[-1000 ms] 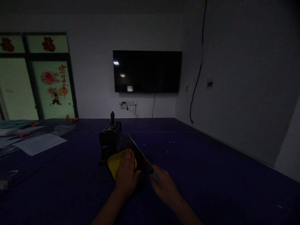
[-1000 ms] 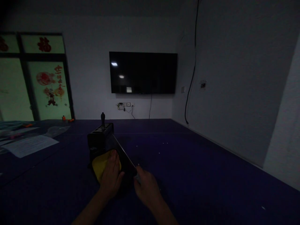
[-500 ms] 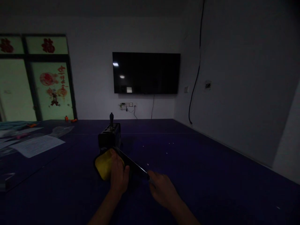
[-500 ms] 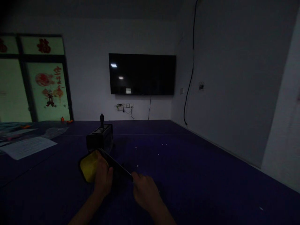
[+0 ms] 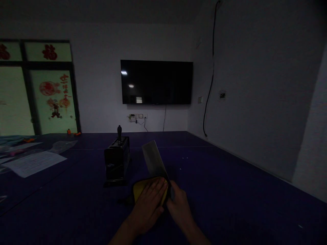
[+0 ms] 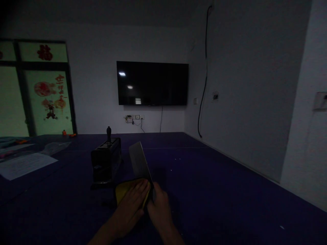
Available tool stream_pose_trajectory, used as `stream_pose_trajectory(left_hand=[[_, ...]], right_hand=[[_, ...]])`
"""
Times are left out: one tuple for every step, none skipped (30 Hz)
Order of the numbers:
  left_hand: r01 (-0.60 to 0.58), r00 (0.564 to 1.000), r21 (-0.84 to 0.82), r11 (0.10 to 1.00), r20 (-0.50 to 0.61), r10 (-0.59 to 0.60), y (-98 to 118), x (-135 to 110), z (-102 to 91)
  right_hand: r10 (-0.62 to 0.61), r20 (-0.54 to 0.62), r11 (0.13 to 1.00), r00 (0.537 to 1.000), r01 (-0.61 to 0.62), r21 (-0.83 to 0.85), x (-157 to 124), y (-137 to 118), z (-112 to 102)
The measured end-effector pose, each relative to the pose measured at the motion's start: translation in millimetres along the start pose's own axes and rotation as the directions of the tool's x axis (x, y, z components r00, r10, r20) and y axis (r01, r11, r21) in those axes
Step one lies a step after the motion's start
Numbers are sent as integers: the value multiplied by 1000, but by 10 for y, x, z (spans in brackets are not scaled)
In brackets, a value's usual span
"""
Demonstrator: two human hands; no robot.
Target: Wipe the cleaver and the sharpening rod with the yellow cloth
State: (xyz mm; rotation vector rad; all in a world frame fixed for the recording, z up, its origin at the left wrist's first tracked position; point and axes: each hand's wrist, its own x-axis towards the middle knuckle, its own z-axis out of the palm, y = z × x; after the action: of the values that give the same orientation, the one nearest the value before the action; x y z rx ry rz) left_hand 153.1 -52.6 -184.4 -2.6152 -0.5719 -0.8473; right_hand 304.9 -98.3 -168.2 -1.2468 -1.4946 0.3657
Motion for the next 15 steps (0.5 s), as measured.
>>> stream_pose_trajectory(left_hand=[[0, 1000, -24, 1000, 3, 0, 8, 9, -18], [-2, 1000, -50, 999, 8, 2, 10, 13, -32], [-3, 1000, -78, 997, 20, 5, 6, 14, -42], [-4, 999, -109, 994, 36, 8, -3, 11, -46], [-4, 998, -140, 990, 54, 12, -16, 6, -46], [-1, 997, -169, 986, 72, 13, -30, -3, -43], [4, 996, -192, 981, 88, 13, -44, -12, -37], [10, 995, -205, 979, 98, 10, -56, -22, -31], [18, 995, -206, 978, 101, 3, -63, -31, -26], [28, 995, -194, 980, 96, -10, -66, -38, -24], [44, 996, -175, 984, 86, -29, -65, -45, -23], [62, 996, -151, 987, 71, -52, -62, -49, -22], [81, 996, -130, 988, 54, -74, -58, -52, -21], [102, 995, -111, 989, 35, -98, -55, -54, -18], [124, 992, -95, 988, 14, -123, -57, -54, -11]], right_hand=[[3, -3, 999, 1000, -3, 34, 2, -4, 1], [10, -11, 998, 1000, -9, 63, 3, -4, 6], [18, -24, 996, 1000, -16, 89, 4, 0, 14], [26, -40, 993, 999, -21, 117, 5, 9, 26], [33, -52, 988, 998, -25, 152, 6, 22, 39], [37, -59, 981, 998, -25, 192, 7, 38, 52], [38, -62, 972, 997, -23, 232, 7, 54, 65], [38, -64, 963, 997, -19, 269, 8, 69, 75], [39, -65, 954, 997, -18, 298, 8, 83, 82], [42, -65, 949, 997, -19, 315, 7, 94, 86], [47, -66, 946, 997, -23, 322, 6, 101, 88], [53, -67, 946, 996, -29, 322, 4, 104, 87], [57, -64, 948, 996, -34, 317, 3, 104, 84], [61, -61, 950, 996, -39, 309, 2, 100, 80], [64, -59, 953, 996, -43, 299, 2, 93, 75]])
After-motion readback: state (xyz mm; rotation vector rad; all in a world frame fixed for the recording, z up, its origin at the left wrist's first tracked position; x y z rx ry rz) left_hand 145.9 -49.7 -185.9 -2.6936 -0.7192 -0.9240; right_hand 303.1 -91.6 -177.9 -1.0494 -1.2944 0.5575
